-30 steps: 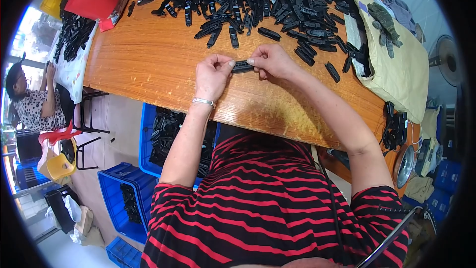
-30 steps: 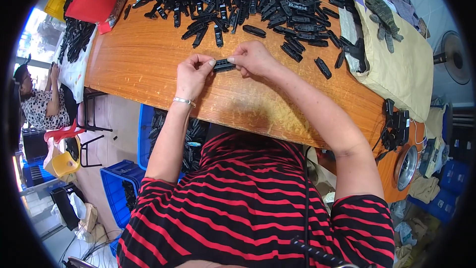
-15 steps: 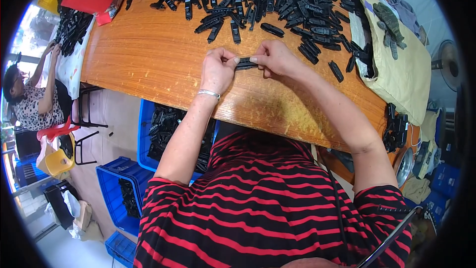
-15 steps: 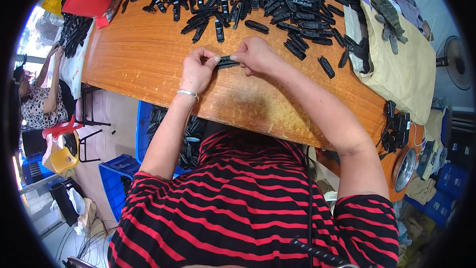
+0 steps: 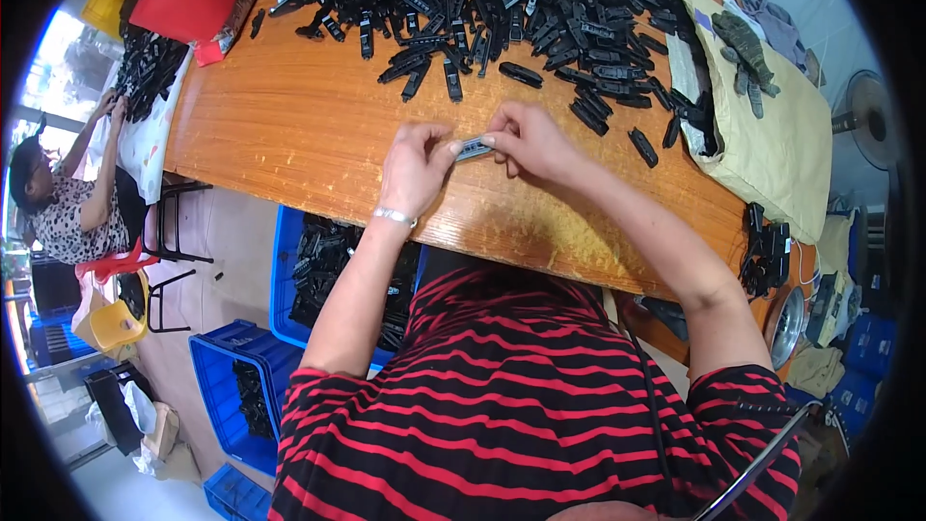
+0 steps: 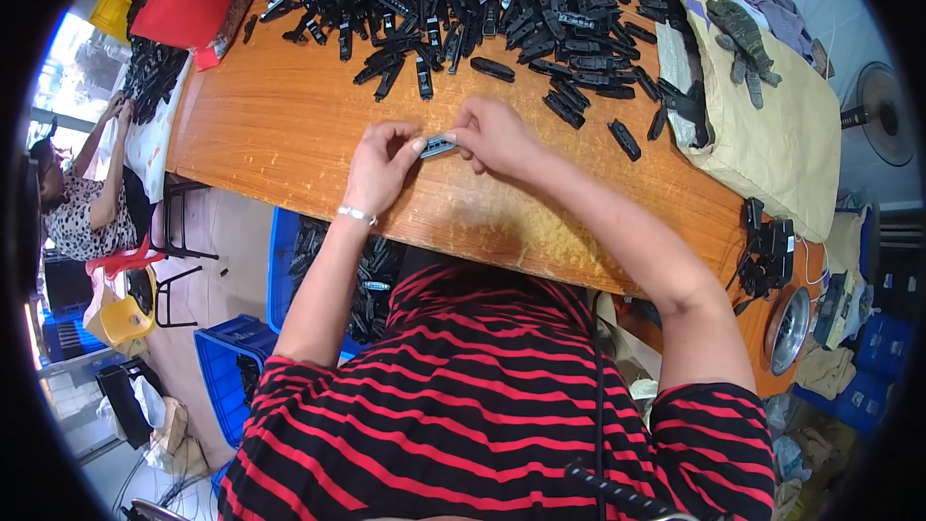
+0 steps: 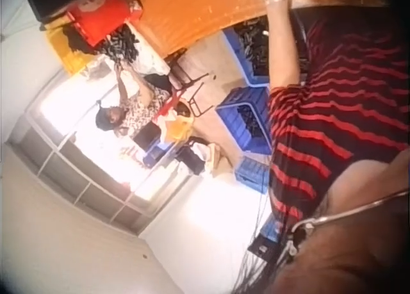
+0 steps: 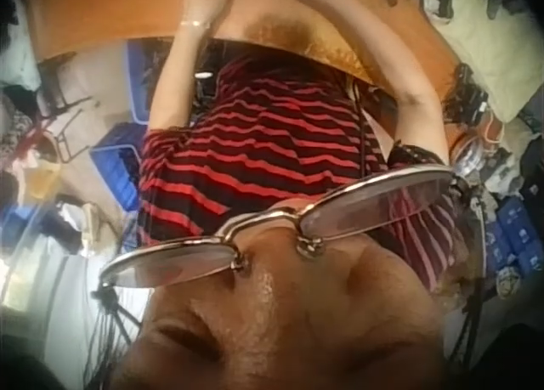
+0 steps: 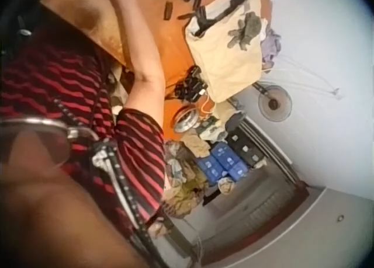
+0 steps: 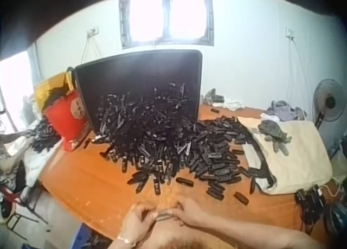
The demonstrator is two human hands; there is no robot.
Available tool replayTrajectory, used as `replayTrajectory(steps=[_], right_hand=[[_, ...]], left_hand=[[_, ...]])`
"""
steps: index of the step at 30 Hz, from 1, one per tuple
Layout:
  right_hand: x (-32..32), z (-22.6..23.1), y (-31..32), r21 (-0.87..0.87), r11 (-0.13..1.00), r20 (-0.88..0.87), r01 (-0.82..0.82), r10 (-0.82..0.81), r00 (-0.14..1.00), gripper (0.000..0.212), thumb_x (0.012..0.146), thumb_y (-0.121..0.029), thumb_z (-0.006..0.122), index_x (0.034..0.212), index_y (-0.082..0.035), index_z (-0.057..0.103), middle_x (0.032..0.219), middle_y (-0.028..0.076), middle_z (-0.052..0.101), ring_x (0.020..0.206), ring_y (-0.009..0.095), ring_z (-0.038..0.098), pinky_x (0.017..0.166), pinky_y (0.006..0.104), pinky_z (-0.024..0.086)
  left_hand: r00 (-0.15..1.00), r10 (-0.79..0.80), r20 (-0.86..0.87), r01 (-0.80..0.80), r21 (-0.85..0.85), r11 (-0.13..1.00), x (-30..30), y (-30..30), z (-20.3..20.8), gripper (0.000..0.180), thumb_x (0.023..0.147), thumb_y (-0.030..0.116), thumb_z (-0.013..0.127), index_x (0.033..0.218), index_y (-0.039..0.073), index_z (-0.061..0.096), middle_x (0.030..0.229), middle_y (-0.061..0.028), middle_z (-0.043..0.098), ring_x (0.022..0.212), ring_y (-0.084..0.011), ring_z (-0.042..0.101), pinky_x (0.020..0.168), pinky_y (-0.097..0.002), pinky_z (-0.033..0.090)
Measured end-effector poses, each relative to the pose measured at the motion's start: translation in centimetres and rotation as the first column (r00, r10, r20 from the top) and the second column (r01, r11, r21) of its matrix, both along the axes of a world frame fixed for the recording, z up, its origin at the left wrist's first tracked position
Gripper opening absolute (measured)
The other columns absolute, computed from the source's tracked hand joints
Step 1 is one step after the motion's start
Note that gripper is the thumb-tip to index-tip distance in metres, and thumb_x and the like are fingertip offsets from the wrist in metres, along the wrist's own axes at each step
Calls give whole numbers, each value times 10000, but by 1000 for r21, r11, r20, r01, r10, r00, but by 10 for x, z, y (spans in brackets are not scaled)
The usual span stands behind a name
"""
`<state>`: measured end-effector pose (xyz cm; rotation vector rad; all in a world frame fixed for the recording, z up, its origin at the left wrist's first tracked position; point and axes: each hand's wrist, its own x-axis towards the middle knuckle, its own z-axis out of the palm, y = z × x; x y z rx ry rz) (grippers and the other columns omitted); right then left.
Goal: The worker is repetitively assembling small black plastic components at a workbench in a factory setting.
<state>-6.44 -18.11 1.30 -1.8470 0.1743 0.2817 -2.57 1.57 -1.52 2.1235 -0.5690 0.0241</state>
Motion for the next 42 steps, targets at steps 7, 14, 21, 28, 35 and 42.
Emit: replayTrajectory(steps=[7, 14, 21, 28, 35, 42], right_hand=[[-16, 13, 13, -46, 991, 164, -128, 133, 977, 170, 863, -170, 684, 896, -26, 601, 681, 83, 629, 566, 168, 614, 547, 314, 477], [28, 7, -41, -703, 639, 544, 311, 203, 814, 206, 827, -204, 687, 934, -42, 617, 884, 124, 612, 767, 338, 629, 666, 413, 516], [50, -10, -54, -847, 479, 364, 230, 207, 908, 205, 810, -159, 703, 957, -37, 630, 925, 139, 633, 832, 353, 639, 709, 435, 510], [19, -15, -3, -752, 659, 283, 31, 279, 918, 141, 864, -190, 648, 920, -71, 696, 898, 125, 621, 792, 353, 627, 708, 425, 504], [10, -13, 13, -718, 696, 405, 28, 385, 829, 161, 889, -212, 621, 961, -77, 673, 871, 110, 588, 763, 337, 625, 666, 413, 514], [19, -20, 14, -473, 843, 690, 256, 174, 703, 179, 951, -200, 556, 1004, -55, 644, 919, 106, 638, 700, 256, 643, 610, 354, 525]], left_hand=[[819, -166, -549, 84, -172, 981, -20, 40, 21, 188, 941, 189, 615, 931, 4, 650, 724, 20, 572, 622, -59, 488, 553, -226, 393], [914, 23, -406, 25, 113, 993, -22, 166, 70, 201, 850, 104, 696, 1005, -21, 667, 865, -45, 671, 818, -117, 598, 763, -271, 486], [986, 158, -48, -158, -9, 987, 39, 74, 32, 245, 839, 139, 705, 1043, 13, 657, 933, -126, 684, 829, -215, 669, 756, -314, 523], [921, 147, 361, -231, 200, 952, 87, -9, 7, 247, 786, 174, 727, 995, 54, 671, 921, -138, 650, 887, -316, 628, 779, -394, 506], [929, 103, 356, -197, 240, 950, 81, -9, 3, 206, 761, 121, 739, 939, 50, 665, 914, -137, 656, 871, -319, 624, 777, -385, 505], [835, -45, -548, -228, -420, 879, 55, -5, 15, 157, 861, 32, 677, 1008, 13, 625, 884, -98, 668, 785, -182, 681, 713, -270, 548]])
